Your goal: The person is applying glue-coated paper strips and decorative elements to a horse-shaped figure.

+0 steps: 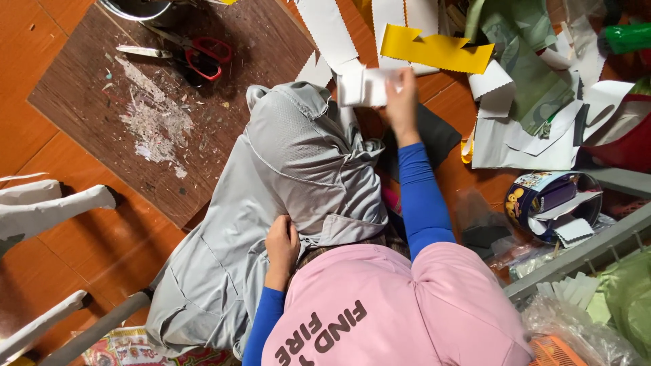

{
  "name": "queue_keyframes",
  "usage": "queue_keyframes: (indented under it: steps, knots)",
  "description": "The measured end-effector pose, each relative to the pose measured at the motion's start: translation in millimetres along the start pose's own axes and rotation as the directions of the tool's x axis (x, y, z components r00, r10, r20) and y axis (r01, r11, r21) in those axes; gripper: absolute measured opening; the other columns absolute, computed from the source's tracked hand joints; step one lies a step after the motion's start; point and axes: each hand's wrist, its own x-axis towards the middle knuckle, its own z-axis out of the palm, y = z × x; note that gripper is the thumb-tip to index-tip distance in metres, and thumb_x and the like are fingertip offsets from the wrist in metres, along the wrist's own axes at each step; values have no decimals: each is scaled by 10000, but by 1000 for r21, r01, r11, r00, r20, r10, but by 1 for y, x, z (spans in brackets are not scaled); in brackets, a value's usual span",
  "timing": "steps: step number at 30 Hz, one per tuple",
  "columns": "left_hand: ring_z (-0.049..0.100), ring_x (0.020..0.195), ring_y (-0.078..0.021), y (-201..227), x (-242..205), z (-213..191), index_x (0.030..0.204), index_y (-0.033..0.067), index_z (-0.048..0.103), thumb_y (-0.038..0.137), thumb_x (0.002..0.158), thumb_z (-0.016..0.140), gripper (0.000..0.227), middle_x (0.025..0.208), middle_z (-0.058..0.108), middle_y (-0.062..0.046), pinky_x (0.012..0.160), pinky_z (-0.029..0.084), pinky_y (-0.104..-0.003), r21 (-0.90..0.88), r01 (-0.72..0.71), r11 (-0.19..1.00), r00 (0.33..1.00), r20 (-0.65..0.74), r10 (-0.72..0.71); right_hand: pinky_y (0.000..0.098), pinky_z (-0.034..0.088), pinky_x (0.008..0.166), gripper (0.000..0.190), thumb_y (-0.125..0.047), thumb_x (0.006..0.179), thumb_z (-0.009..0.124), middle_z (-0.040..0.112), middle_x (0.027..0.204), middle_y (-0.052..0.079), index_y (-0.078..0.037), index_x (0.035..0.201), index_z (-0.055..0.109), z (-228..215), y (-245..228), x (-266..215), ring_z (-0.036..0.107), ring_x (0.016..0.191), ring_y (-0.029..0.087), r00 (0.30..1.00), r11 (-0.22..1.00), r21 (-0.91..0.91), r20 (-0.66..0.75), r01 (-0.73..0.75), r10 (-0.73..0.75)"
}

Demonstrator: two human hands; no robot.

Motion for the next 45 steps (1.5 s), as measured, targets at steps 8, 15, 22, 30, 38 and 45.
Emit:
queue_keyframes:
  steps: [8,15,22,30,38,45]
  knots:
    - [665,872,-389,-4,1,4,1002,25,629,85,920,628,102,933,679,-196,733,526,-464,-24,-7,1000,999,-36,6,325,534,1001,461,123,922,611,650,1291,125,-23,1351,529,-25,-50,56,652,1144,212,998,806,589,7,-56,65]
    - [668,851,-392,-5,2,3,1010,31,650,96,916,629,116,920,690,-197,720,523,-472,-18,37,999,999,-38,-37,352,564,1004,486,145,891,600,646,1224,139,-61,1317,494,33,-86,113,675,1117,224,999,714,699,-41,38,-13]
    - [666,858,-385,-3,3,3,1009,37,647,99,911,625,119,914,692,-187,720,522,-471,-9,41,999,998,-41,-42,344,576,982,170,-16,974,629,753,1150,127,-47,1108,729,90,-87,135,701,1064,228,973,630,762,-225,147,45]
    - [667,860,-382,-5,4,2,1007,38,644,88,916,620,107,911,692,-184,723,525,-467,-36,30,999,999,-37,-31,446,471,1149,386,-165,924,777,517,1470,189,-74,1289,692,109,-14,83,524,1350,312,996,993,-90,66,74,-68]
    - [666,827,-382,-4,7,5,995,29,653,78,908,623,104,892,683,-191,711,524,-462,-45,61,997,997,-43,-63,625,305,1079,714,-195,715,899,426,1476,244,-101,1366,622,84,-57,39,351,1411,438,927,843,-447,345,300,-147]
    - [663,828,-383,-5,7,5,988,27,649,80,914,625,94,886,681,-190,711,520,-465,-28,48,998,998,-45,-49,465,516,1027,395,36,847,708,584,1304,144,-103,1214,748,112,-13,69,526,1236,344,931,799,-478,182,366,-317]
